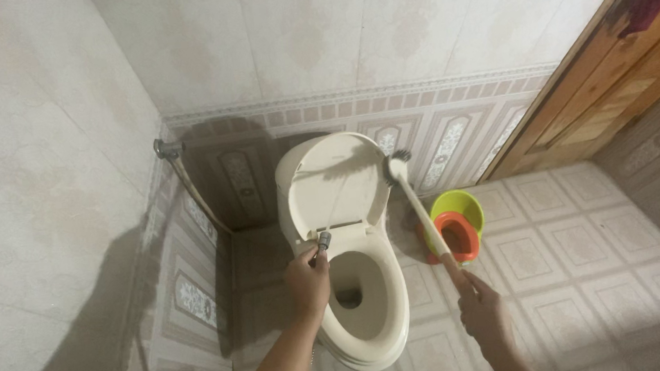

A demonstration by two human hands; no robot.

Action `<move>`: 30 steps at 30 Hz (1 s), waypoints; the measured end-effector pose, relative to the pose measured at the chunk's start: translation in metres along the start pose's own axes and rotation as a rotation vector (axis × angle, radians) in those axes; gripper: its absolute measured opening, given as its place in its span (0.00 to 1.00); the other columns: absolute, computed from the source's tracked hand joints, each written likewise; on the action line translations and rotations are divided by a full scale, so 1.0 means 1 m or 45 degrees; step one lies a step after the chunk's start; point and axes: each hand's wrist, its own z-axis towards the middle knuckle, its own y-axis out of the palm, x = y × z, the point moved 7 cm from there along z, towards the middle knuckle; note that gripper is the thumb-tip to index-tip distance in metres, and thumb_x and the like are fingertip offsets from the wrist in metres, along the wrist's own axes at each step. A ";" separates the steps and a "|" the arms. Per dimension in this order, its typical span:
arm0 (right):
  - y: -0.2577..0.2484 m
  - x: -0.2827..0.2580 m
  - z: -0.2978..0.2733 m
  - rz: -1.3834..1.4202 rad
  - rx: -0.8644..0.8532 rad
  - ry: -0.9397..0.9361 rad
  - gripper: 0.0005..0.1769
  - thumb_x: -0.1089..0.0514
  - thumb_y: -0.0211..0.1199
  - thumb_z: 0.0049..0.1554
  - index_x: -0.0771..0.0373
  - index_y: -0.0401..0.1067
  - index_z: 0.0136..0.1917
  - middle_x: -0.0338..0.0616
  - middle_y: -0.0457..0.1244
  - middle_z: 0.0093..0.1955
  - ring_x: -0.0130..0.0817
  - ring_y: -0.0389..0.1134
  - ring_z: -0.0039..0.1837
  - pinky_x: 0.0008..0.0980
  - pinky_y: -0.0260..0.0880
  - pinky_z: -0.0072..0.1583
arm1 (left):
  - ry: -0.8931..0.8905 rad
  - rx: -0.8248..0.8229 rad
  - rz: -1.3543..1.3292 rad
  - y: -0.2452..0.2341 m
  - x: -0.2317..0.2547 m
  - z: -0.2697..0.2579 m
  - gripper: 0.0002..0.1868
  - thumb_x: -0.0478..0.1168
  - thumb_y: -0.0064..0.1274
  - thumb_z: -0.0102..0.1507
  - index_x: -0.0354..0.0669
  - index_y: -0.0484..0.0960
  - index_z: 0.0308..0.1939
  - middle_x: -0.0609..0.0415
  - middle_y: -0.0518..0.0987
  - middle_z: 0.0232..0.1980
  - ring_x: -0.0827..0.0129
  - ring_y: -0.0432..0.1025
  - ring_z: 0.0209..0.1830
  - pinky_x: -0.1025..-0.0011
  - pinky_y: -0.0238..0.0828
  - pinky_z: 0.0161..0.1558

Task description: The person scrubs the inside of a toilet bowl with a toilet brush and a handheld bidet sprayer, then rinses the brush and the toilet seat. Finally, they use a squeegee to wipe water from the tiled floor.

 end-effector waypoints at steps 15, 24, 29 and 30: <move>0.091 -0.163 0.018 -0.302 -0.092 -0.462 0.23 0.42 0.53 0.64 0.53 0.75 0.65 0.54 0.69 0.46 0.46 0.68 0.46 0.38 0.68 0.52 | -0.029 0.018 0.045 0.007 -0.039 0.021 0.13 0.43 0.54 0.62 0.35 0.88 0.37 0.46 0.84 0.27 0.61 0.80 0.28 0.63 0.73 0.36; 0.070 -0.098 -0.016 -0.298 0.034 -0.572 0.23 0.49 0.53 0.62 0.58 0.73 0.66 0.51 0.68 0.39 0.36 0.69 0.40 0.37 0.68 0.46 | -0.082 -0.003 -0.085 0.004 -0.061 0.019 0.13 0.42 0.55 0.60 0.36 0.88 0.38 0.47 0.84 0.26 0.63 0.79 0.25 0.63 0.72 0.33; 0.051 -0.050 -0.051 -0.175 -0.020 -0.558 0.24 0.54 0.52 0.62 0.62 0.73 0.69 0.42 0.58 0.32 0.30 0.58 0.34 0.35 0.60 0.37 | -0.070 -0.046 -0.158 0.007 -0.050 0.004 0.13 0.41 0.55 0.62 0.34 0.89 0.35 0.49 0.83 0.25 0.65 0.78 0.24 0.65 0.71 0.32; 0.044 -0.038 -0.060 -0.137 -0.019 -0.496 0.25 0.54 0.52 0.62 0.62 0.70 0.70 0.40 0.58 0.31 0.28 0.58 0.33 0.33 0.60 0.36 | -0.146 -0.107 -0.103 0.010 -0.052 0.001 0.13 0.41 0.54 0.63 0.36 0.88 0.36 0.49 0.83 0.25 0.64 0.78 0.24 0.64 0.71 0.31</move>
